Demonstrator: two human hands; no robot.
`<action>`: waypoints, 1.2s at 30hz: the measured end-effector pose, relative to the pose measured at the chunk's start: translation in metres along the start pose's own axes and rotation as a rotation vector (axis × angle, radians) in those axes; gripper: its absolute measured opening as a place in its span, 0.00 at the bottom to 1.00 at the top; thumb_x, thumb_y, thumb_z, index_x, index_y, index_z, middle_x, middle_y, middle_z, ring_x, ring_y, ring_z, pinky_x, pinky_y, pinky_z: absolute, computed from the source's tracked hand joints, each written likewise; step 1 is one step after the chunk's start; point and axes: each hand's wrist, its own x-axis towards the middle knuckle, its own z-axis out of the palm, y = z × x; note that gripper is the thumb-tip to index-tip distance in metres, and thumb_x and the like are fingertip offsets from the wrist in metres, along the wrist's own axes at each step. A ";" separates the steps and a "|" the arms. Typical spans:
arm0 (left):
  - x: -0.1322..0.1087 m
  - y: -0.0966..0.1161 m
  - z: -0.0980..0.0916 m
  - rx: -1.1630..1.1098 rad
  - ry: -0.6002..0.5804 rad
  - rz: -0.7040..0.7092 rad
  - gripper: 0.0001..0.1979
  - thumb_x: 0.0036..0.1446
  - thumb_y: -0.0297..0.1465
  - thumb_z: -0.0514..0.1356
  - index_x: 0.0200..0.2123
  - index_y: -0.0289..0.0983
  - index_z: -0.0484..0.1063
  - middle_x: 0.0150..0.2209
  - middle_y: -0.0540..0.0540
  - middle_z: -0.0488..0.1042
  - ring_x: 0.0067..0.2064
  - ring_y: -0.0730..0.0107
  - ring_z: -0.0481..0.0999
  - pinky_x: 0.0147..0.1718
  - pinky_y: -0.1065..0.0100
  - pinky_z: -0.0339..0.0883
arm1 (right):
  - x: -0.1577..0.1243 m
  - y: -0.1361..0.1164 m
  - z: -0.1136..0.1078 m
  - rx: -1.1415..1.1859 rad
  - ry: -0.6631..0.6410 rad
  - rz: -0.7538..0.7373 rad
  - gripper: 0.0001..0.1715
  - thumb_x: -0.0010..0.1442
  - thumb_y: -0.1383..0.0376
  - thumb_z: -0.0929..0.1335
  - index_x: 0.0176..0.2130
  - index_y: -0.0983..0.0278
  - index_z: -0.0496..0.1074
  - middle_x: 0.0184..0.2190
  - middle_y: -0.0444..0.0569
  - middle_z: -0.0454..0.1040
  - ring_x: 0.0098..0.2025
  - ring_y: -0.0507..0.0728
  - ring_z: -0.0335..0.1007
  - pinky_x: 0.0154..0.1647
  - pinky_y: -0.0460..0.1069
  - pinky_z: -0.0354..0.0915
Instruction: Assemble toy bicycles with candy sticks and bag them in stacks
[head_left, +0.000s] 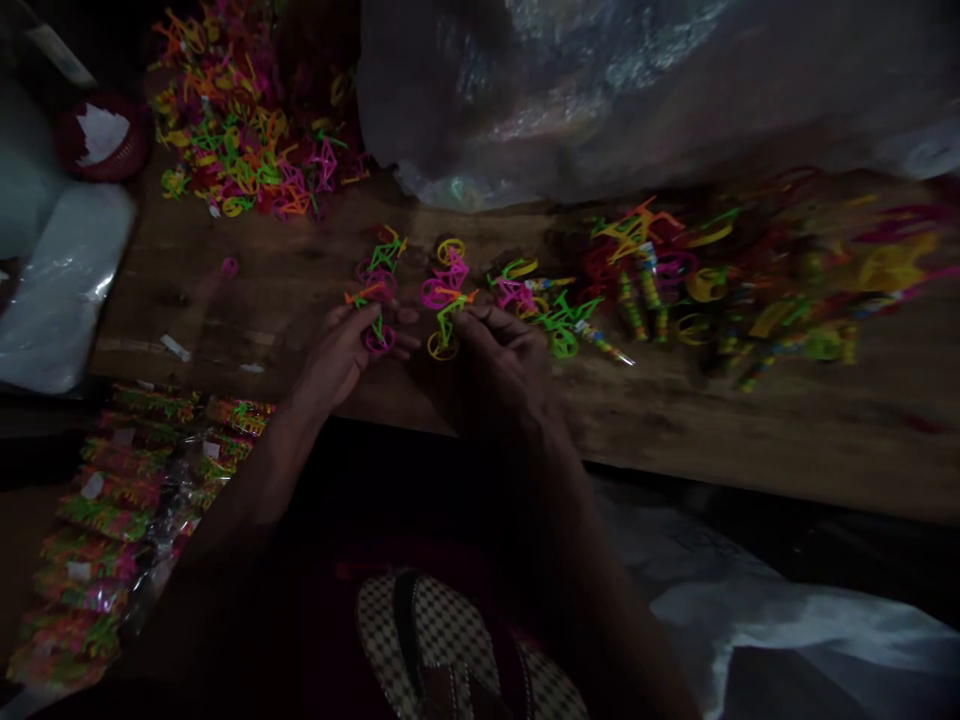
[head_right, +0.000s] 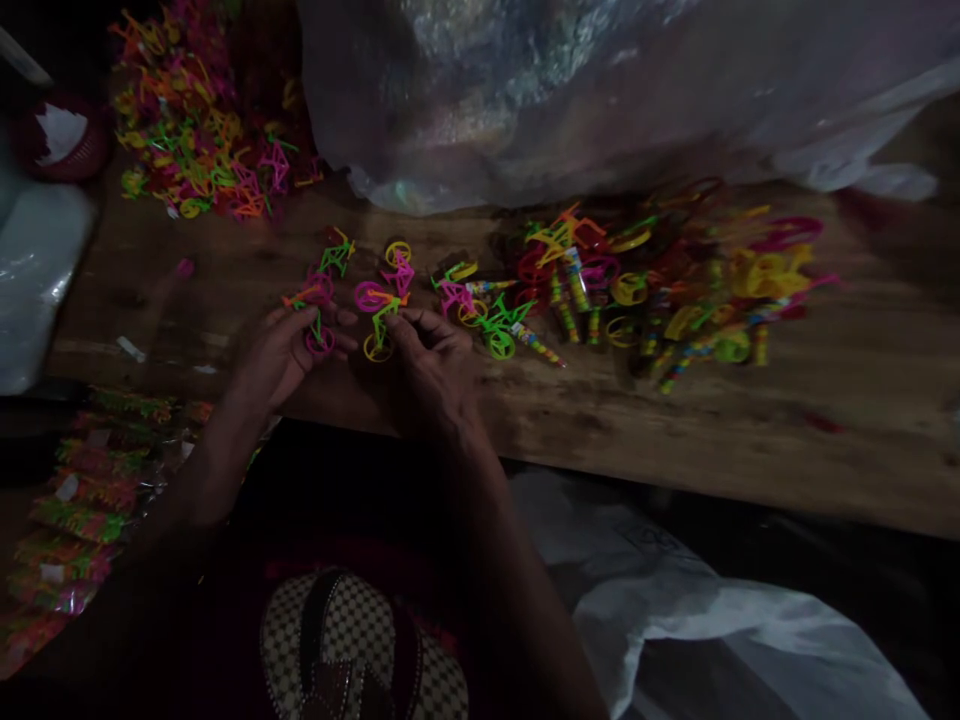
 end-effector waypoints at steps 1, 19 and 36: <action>0.000 0.000 -0.002 0.002 -0.006 0.008 0.10 0.57 0.35 0.64 0.37 0.33 0.74 0.36 0.43 0.81 0.37 0.65 0.82 0.34 0.69 0.75 | 0.001 0.002 0.002 0.000 0.009 -0.003 0.18 0.49 0.51 0.75 0.31 0.62 0.75 0.26 0.43 0.74 0.27 0.51 0.68 0.29 0.47 0.63; -0.009 0.022 -0.047 -0.024 0.245 0.184 0.05 0.57 0.34 0.67 0.36 0.40 0.78 0.36 0.48 0.82 0.43 0.59 0.83 0.36 0.64 0.78 | 0.003 0.001 -0.009 -0.858 0.193 -0.490 0.17 0.66 0.60 0.62 0.39 0.64 0.78 0.32 0.51 0.79 0.33 0.58 0.74 0.38 0.52 0.69; -0.014 0.027 -0.049 -0.375 0.262 0.000 0.06 0.57 0.21 0.60 0.32 0.33 0.77 0.29 0.47 0.80 0.29 0.72 0.81 0.32 0.72 0.76 | 0.066 -0.033 0.057 -1.360 -0.225 -0.636 0.27 0.58 0.74 0.62 0.57 0.70 0.70 0.54 0.60 0.72 0.56 0.66 0.64 0.57 0.57 0.64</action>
